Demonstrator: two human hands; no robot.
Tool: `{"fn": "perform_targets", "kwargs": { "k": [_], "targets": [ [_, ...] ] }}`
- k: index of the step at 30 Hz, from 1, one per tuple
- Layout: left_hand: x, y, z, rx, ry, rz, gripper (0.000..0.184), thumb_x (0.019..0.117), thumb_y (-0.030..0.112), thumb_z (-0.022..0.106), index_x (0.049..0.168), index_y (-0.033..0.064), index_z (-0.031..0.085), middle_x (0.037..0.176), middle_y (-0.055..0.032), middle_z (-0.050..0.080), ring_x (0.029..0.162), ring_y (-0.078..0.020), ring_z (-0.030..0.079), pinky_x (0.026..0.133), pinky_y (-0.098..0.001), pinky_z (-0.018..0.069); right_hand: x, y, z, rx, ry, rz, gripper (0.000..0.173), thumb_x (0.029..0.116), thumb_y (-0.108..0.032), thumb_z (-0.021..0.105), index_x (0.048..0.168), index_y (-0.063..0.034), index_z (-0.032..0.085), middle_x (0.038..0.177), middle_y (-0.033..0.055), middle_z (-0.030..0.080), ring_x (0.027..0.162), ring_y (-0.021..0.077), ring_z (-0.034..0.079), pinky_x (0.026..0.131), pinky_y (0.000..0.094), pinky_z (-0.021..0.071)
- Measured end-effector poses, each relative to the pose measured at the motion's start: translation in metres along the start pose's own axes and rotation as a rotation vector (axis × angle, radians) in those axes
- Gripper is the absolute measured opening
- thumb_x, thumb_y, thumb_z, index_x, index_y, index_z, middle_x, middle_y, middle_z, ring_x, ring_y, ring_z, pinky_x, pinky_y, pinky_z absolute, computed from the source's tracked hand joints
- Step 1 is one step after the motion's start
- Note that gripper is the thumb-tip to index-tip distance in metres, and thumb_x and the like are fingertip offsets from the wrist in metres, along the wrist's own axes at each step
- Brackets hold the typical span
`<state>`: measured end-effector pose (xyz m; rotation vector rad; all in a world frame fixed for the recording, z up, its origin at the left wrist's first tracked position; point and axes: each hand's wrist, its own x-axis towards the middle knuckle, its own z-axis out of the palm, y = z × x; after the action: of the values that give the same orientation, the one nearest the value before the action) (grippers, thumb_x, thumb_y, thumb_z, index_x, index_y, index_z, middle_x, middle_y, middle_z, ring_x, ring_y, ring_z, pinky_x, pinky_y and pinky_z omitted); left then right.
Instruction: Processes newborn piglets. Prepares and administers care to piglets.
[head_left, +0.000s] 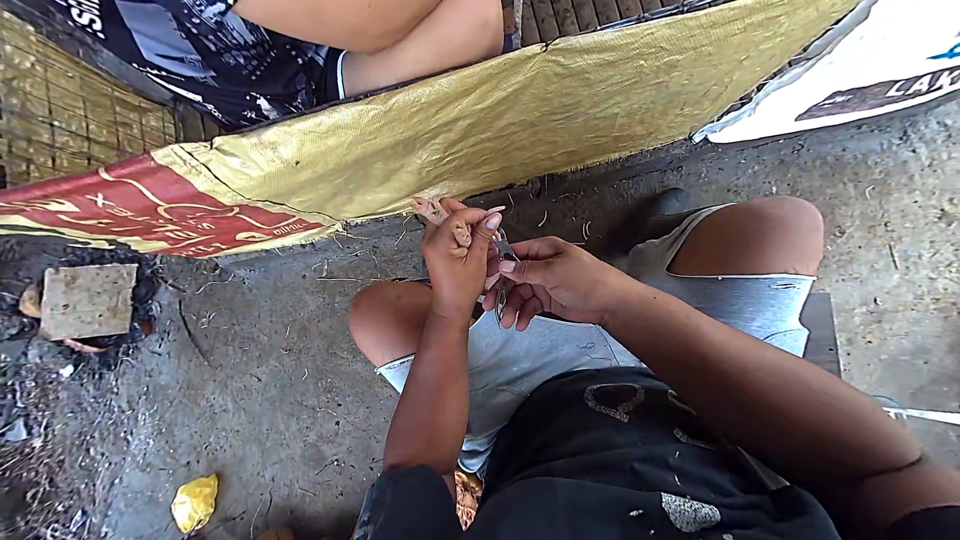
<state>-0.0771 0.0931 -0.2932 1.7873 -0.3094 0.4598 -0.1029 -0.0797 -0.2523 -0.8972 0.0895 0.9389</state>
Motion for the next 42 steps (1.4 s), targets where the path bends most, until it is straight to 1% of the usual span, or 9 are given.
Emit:
{"fn": "perform_targets", "kwargs": {
  "k": [3,12,16,21,27,31,34,38,42],
  "targets": [
    [-0.001,-0.001,-0.001,0.001,-0.006,0.004,0.006,0.0929,0.007,0.074,0.095,0.0011,0.072,0.093,-0.0058,0.064,0.084,-0.0119,0.063,0.074,-0.0261,0.0560,0.001,0.004,0.000,0.027,0.016,0.002,0.026,0.1120,-0.014,0.038,0.120,0.0023,0.057,0.094,0.0212,0.073,0.070,0.0259,0.075,0.062,0.0342,0.0642],
    [0.000,-0.002,-0.004,0.026,0.008,0.045,0.007,0.0929,0.007,0.075,0.094,0.0010,0.072,0.092,-0.0048,0.060,0.081,-0.0103,0.060,0.070,-0.0230,0.0538,0.007,0.014,0.001,0.063,0.062,0.002,0.028,0.1125,-0.016,0.036,0.118,0.0029,0.057,0.092,0.0212,0.073,0.068,0.0250,0.075,0.059,0.0328,0.0630],
    [-0.001,0.004,-0.005,0.034,0.007,0.018,0.007,0.0937,0.009,0.074,0.095,0.0024,0.072,0.093,-0.0039,0.060,0.082,-0.0097,0.060,0.069,-0.0216,0.0523,0.009,0.017,0.004,0.012,0.111,-0.031,0.029,0.1128,-0.018,0.036,0.115,0.0017,0.057,0.088,0.0196,0.073,0.062,0.0223,0.072,0.054,0.0297,0.0606],
    [-0.003,-0.003,-0.006,-0.004,0.034,0.011,0.006,0.0926,0.007,0.074,0.094,0.0018,0.072,0.093,-0.0041,0.062,0.084,-0.0099,0.060,0.073,-0.0233,0.0532,0.012,0.021,0.007,-0.033,0.154,-0.037,0.030,0.1130,-0.021,0.036,0.116,-0.0008,0.058,0.084,0.0165,0.072,0.056,0.0177,0.068,0.050,0.0260,0.0569],
    [-0.006,0.007,-0.009,0.027,0.010,-0.002,0.006,0.0934,0.008,0.074,0.096,0.0036,0.071,0.094,-0.0038,0.059,0.081,-0.0092,0.059,0.067,-0.0205,0.0525,0.012,0.019,0.008,-0.026,0.141,-0.028,0.030,0.1131,-0.020,0.036,0.119,-0.0002,0.058,0.091,0.0188,0.073,0.062,0.0202,0.071,0.051,0.0267,0.0574],
    [-0.005,0.005,-0.009,0.038,0.001,0.029,0.006,0.0932,0.008,0.074,0.095,0.0029,0.072,0.093,-0.0045,0.061,0.082,-0.0101,0.060,0.069,-0.0221,0.0525,0.013,0.017,0.009,-0.026,0.151,-0.037,0.030,0.1130,-0.020,0.036,0.118,0.0003,0.057,0.088,0.0193,0.073,0.059,0.0200,0.070,0.051,0.0265,0.0574],
    [-0.004,0.005,-0.009,0.047,0.012,0.033,0.006,0.0935,0.009,0.074,0.095,0.0034,0.072,0.093,-0.0042,0.060,0.082,-0.0099,0.059,0.069,-0.0219,0.0516,0.013,0.017,0.009,-0.056,0.175,-0.053,0.029,0.1128,-0.020,0.037,0.116,-0.0001,0.058,0.083,0.0174,0.072,0.055,0.0180,0.068,0.049,0.0252,0.0561],
    [-0.001,-0.002,-0.006,-0.018,0.022,0.035,0.005,0.0922,0.006,0.075,0.093,0.0013,0.072,0.091,-0.0047,0.062,0.082,-0.0109,0.061,0.071,-0.0241,0.0539,0.013,0.019,0.010,-0.101,0.202,-0.058,0.028,0.1129,-0.020,0.037,0.114,-0.0002,0.057,0.078,0.0149,0.070,0.051,0.0146,0.064,0.047,0.0224,0.0530],
    [-0.001,-0.004,-0.005,-0.042,0.028,0.036,0.005,0.0921,0.006,0.075,0.094,0.0011,0.072,0.092,-0.0045,0.061,0.083,-0.0105,0.061,0.072,-0.0239,0.0541,0.013,0.018,0.010,-0.118,0.203,-0.078,0.028,0.1127,-0.020,0.037,0.114,-0.0008,0.058,0.077,0.0138,0.069,0.051,0.0124,0.062,0.047,0.0204,0.0508]
  ]
}}
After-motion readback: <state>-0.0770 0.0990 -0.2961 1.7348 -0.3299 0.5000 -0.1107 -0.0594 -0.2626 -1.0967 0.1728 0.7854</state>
